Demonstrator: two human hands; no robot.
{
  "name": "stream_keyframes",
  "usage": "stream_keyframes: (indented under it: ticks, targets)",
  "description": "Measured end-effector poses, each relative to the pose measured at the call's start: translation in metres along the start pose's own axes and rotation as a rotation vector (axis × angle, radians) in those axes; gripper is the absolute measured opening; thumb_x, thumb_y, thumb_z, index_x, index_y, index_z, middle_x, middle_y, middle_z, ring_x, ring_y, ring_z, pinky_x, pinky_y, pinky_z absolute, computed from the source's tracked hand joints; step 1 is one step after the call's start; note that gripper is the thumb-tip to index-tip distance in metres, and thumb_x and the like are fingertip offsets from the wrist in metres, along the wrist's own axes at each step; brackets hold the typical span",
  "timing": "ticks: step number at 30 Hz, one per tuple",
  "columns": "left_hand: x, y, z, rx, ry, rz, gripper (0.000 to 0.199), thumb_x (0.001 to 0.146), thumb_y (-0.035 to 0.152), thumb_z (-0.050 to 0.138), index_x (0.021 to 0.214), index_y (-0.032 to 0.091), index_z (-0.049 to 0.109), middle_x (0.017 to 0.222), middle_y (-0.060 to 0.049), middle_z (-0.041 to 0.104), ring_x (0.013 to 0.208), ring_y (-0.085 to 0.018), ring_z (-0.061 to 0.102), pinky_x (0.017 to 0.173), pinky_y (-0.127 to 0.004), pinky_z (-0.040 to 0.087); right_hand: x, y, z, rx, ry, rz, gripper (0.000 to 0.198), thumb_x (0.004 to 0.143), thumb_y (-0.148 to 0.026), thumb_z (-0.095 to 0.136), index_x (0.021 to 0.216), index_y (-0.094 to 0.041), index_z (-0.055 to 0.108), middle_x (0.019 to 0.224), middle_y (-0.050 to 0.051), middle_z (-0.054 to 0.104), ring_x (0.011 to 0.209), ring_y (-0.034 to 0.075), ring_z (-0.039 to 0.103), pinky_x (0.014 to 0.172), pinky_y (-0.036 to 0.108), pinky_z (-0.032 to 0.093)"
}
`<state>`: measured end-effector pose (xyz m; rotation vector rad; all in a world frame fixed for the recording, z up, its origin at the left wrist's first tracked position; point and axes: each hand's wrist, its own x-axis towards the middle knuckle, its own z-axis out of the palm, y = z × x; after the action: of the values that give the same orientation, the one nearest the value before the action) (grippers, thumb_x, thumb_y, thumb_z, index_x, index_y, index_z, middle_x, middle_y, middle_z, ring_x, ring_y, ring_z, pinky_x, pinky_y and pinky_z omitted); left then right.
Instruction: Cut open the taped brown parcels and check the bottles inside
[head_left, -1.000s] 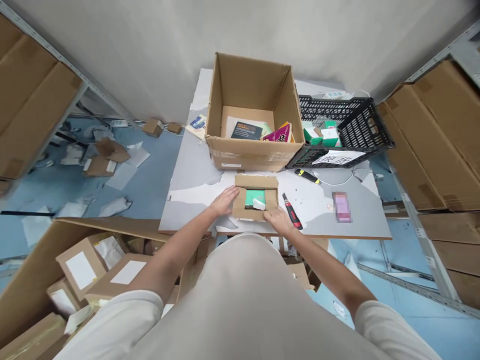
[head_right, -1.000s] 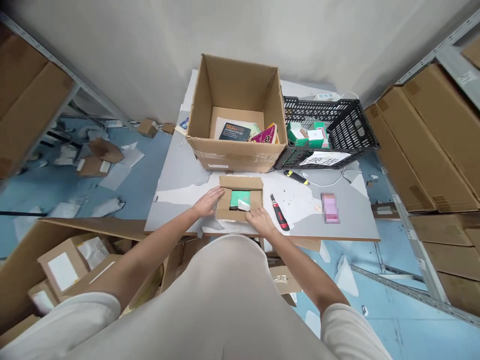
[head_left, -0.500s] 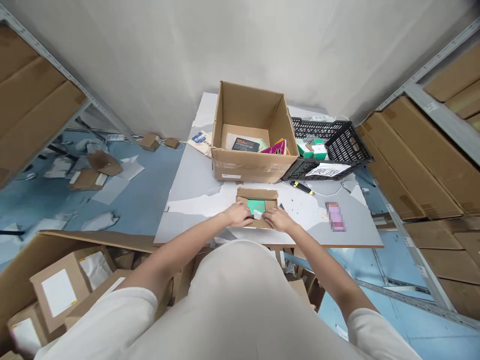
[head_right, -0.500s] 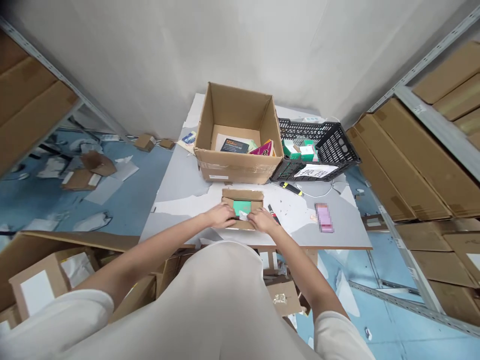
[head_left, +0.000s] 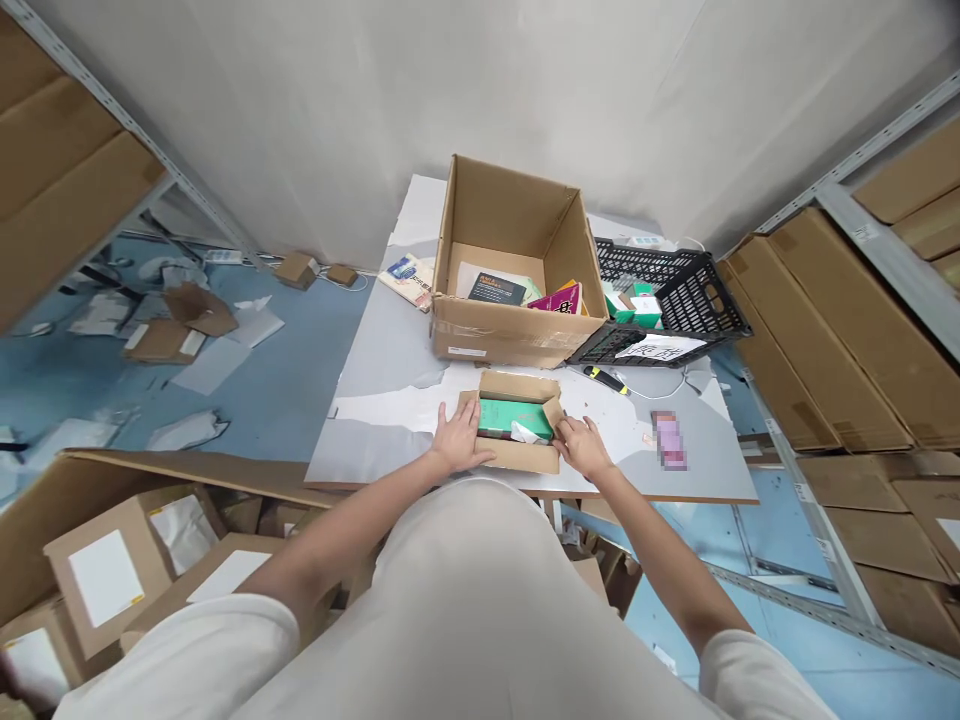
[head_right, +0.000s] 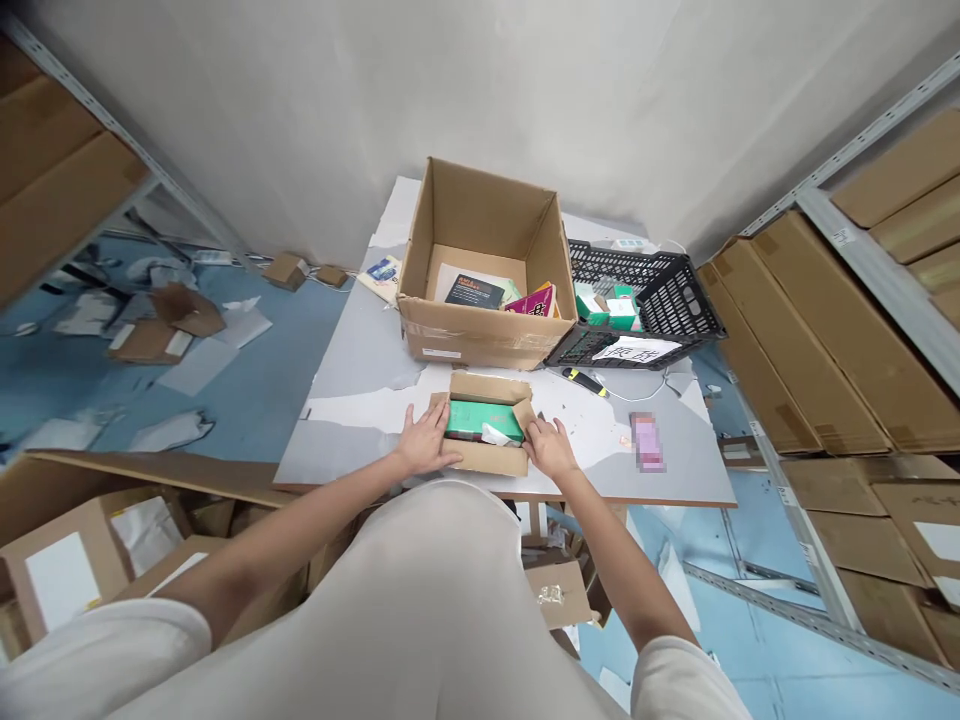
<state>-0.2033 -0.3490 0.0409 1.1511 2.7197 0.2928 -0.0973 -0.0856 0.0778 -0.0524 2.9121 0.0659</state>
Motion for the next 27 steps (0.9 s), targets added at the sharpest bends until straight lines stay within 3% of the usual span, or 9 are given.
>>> stream_keyframes:
  ticks: [4, 6, 8, 11, 16, 19, 22, 25, 27]
  targets:
    - [-0.007, 0.004, 0.024, -0.071, -0.065, -0.128, 0.102, 0.075, 0.063, 0.056, 0.149, 0.009, 0.012, 0.154, -0.021, 0.018, 0.142, -0.033, 0.019, 0.113, -0.058, 0.011, 0.000, -0.018, 0.005, -0.021, 0.127, 0.128, 0.020, 0.087, -0.026, 0.052, 0.103, -0.015, 0.060, 0.116, 0.016, 0.060, 0.111, 0.029, 0.051, 0.104, 0.048, 0.024]
    - [-0.009, 0.005, 0.028, -0.093, -0.058, -0.146, 0.102, 0.076, 0.061, 0.055, 0.150, 0.009, 0.007, 0.155, -0.019, 0.016, 0.144, -0.031, 0.017, 0.113, -0.056, 0.012, 0.011, -0.033, -0.002, -0.028, 0.172, 0.064, 0.024, 0.087, -0.022, 0.052, 0.109, -0.016, 0.059, 0.126, 0.017, 0.056, 0.118, 0.030, 0.046, 0.105, 0.048, 0.023]
    - [-0.009, 0.004, 0.027, -0.108, -0.044, -0.150, 0.104, 0.076, 0.061, 0.056, 0.150, 0.009, 0.006, 0.155, -0.020, 0.016, 0.144, -0.030, 0.017, 0.113, -0.056, 0.014, 0.029, -0.048, -0.010, 0.011, 0.118, -0.098, 0.026, 0.088, -0.020, 0.049, 0.113, -0.018, 0.057, 0.127, 0.014, 0.056, 0.115, 0.027, 0.050, 0.103, 0.042, 0.029]
    - [-0.008, 0.004, 0.021, -0.095, -0.016, -0.118, 0.099, 0.074, 0.060, 0.058, 0.149, 0.011, 0.017, 0.155, -0.019, 0.016, 0.143, -0.031, 0.017, 0.112, -0.056, 0.017, 0.060, -0.065, -0.016, 0.036, -0.065, -0.208, 0.028, 0.086, -0.026, 0.056, 0.114, -0.022, 0.056, 0.126, 0.009, 0.056, 0.112, 0.022, 0.053, 0.098, 0.034, 0.036]
    - [-0.004, 0.009, 0.013, 0.002, -0.022, -0.034, 0.057, 0.079, 0.055, 0.055, 0.119, 0.015, 0.061, 0.156, -0.014, 0.019, 0.140, -0.035, 0.022, 0.112, -0.060, 0.015, 0.082, -0.064, -0.003, -0.035, -0.167, 0.002, 0.051, 0.072, -0.019, 0.070, 0.119, -0.017, 0.051, 0.125, 0.015, 0.055, 0.114, 0.027, 0.052, 0.091, 0.037, 0.040]
    - [-0.002, 0.013, 0.011, 0.040, -0.026, -0.053, 0.054, 0.080, 0.055, 0.052, 0.112, 0.014, 0.065, 0.155, -0.014, 0.022, 0.137, -0.037, 0.025, 0.110, -0.063, 0.014, 0.078, -0.052, 0.002, -0.055, -0.192, 0.068, 0.058, 0.067, -0.022, 0.073, 0.119, -0.013, 0.049, 0.121, 0.020, 0.056, 0.111, 0.031, 0.054, 0.092, 0.042, 0.037]
    - [-0.001, 0.015, 0.010, 0.059, -0.040, -0.056, 0.055, 0.080, 0.055, 0.052, 0.113, 0.013, 0.065, 0.155, -0.014, 0.022, 0.136, -0.039, 0.025, 0.108, -0.066, 0.013, 0.073, -0.031, 0.000, -0.025, -0.222, 0.072, 0.061, 0.067, -0.037, 0.074, 0.117, -0.013, 0.049, 0.116, 0.019, 0.060, 0.108, 0.031, 0.056, 0.093, 0.042, 0.037]
    - [0.000, 0.016, 0.009, 0.072, -0.058, -0.053, 0.056, 0.080, 0.055, 0.051, 0.115, 0.013, 0.064, 0.155, -0.013, 0.020, 0.137, -0.039, 0.023, 0.108, -0.067, 0.013, 0.069, -0.007, -0.006, 0.144, -0.264, 0.011, 0.054, 0.079, -0.051, 0.059, 0.120, -0.018, 0.046, 0.112, 0.013, 0.064, 0.101, 0.025, 0.061, 0.084, 0.033, 0.041]
    - [0.000, 0.016, 0.008, 0.073, -0.074, -0.044, 0.058, 0.080, 0.055, 0.051, 0.116, 0.013, 0.064, 0.156, -0.014, 0.019, 0.137, -0.039, 0.022, 0.108, -0.067, 0.013, 0.068, 0.002, -0.008, 0.244, -0.259, 0.015, 0.042, 0.090, -0.046, 0.043, 0.123, -0.019, 0.044, 0.108, 0.011, 0.067, 0.096, 0.023, 0.063, 0.080, 0.031, 0.042]
